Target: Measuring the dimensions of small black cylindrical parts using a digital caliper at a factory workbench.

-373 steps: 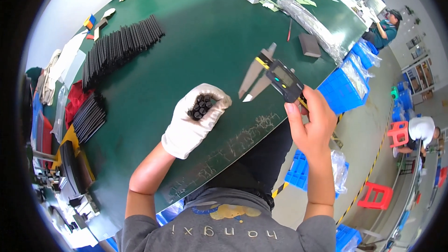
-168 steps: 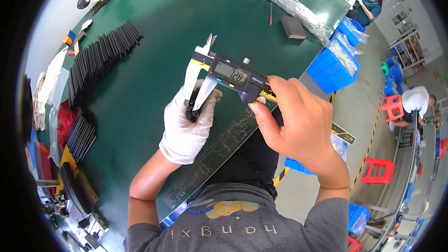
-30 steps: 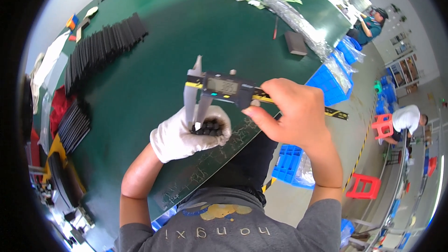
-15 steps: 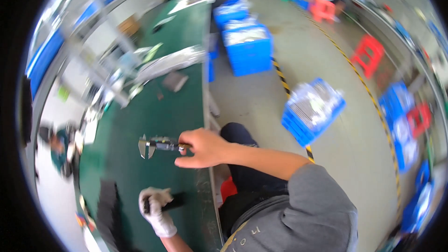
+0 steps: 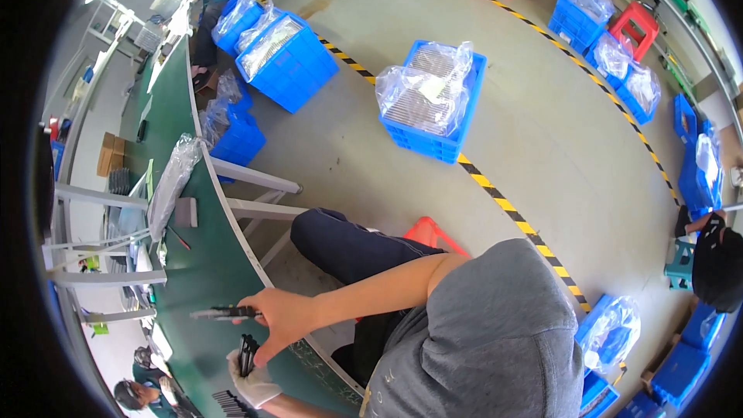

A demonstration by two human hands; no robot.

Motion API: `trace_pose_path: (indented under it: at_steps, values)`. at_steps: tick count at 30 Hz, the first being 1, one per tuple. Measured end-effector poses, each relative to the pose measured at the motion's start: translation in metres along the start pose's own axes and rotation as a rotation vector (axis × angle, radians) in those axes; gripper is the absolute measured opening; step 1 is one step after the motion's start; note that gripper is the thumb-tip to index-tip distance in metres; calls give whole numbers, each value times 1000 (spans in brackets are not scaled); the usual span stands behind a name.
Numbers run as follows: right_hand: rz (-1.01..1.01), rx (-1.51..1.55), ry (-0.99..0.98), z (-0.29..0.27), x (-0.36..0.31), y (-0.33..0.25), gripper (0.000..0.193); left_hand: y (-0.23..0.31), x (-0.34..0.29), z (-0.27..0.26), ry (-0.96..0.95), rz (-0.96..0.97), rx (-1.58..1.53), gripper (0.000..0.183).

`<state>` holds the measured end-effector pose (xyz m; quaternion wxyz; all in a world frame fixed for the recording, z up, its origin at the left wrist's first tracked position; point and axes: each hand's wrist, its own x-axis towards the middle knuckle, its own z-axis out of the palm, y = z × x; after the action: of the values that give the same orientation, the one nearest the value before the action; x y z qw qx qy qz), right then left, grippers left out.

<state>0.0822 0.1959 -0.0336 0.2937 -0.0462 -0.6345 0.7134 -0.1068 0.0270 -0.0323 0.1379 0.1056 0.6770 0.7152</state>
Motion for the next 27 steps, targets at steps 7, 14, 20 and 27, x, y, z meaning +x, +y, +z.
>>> trace_pose_path:
  at_steps: [7, 14, 20, 27]
  values:
    - [-178, -95, 318, 44, 7, 10, 34, 10, -71, 40, -200, -322, -49, 21]
    - [-284, -496, 110, 73, 44, -29, 14, 9, -91, 8, -434, -679, -343, 24]
    - [-321, -596, -127, 98, 57, -30, 13, 7, -97, -23, -606, -886, -653, 27]
    - [-255, -613, -131, 111, 53, -30, 9, -37, -49, -38, -232, 458, 246, 34]
